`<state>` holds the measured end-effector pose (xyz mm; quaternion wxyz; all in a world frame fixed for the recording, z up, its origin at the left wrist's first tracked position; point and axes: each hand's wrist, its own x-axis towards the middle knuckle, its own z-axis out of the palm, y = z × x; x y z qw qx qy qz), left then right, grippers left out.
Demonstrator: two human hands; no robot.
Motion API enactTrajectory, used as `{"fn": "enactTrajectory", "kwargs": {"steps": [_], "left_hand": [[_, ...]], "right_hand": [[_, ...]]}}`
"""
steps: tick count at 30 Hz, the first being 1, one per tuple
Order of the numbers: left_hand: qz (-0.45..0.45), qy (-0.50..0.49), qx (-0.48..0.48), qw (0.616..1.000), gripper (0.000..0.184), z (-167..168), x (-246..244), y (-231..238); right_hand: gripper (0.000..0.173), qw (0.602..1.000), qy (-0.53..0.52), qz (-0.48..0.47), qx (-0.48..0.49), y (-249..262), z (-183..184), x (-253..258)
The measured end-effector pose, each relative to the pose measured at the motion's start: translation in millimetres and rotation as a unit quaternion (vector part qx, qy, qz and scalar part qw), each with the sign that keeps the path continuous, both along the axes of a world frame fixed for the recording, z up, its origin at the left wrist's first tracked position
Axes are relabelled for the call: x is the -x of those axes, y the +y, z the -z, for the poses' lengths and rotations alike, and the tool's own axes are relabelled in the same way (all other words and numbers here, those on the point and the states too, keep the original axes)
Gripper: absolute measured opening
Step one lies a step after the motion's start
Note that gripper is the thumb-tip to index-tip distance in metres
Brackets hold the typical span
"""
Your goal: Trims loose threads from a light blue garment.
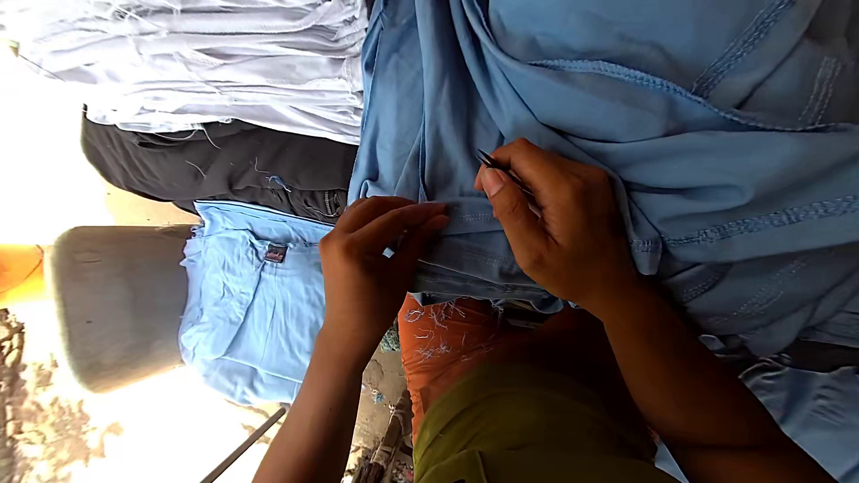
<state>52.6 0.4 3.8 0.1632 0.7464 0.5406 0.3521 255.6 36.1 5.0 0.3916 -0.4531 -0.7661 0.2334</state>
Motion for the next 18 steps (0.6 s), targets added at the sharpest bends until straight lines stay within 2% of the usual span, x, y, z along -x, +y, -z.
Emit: {"fn": "enactTrajectory", "kwargs": {"steps": [3,6,7,9,11,12,13,15,16,18], "left_hand": [[-0.002,0.054,-0.035,0.998,0.014,3,-9,3],[0.02,0.078,-0.027,0.996,0.015,-1,-10,8],[0.019,0.041,-0.006,0.999,0.015,0,-7,8],[-0.005,-0.103,0.059,0.993,0.015,4,8,7],[-0.066,-0.228,0.092,0.967,0.012,7,30,1],[-0.112,-0.245,0.084,0.959,0.01,11,42,-4],[-0.162,-0.217,0.069,0.96,0.011,17,55,-9],[-0.242,-0.056,0.092,0.964,0.024,28,76,-25],[-0.244,0.016,0.14,0.96,0.03,30,84,-34],[-0.221,0.067,0.207,0.951,0.058,36,91,-45]], "right_hand": [[0.028,1.0,0.003,0.005,-0.005,0,3,0],[0.028,1.0,0.009,0.006,-0.012,2,5,0],[0.028,1.0,0.014,0.004,-0.011,3,5,0],[0.029,1.0,0.028,0.0,-0.007,6,5,-2],[0.03,1.0,0.026,-0.007,-0.008,7,5,-3],[0.031,1.0,0.012,-0.016,-0.014,7,6,-4],[0.033,0.999,-0.013,-0.033,-0.025,6,7,-4],[0.034,0.992,-0.096,-0.065,-0.056,0,7,-2],[0.035,0.985,-0.137,-0.077,-0.066,-4,5,0],[0.038,0.975,-0.186,-0.1,-0.063,-15,-8,-1]]}}
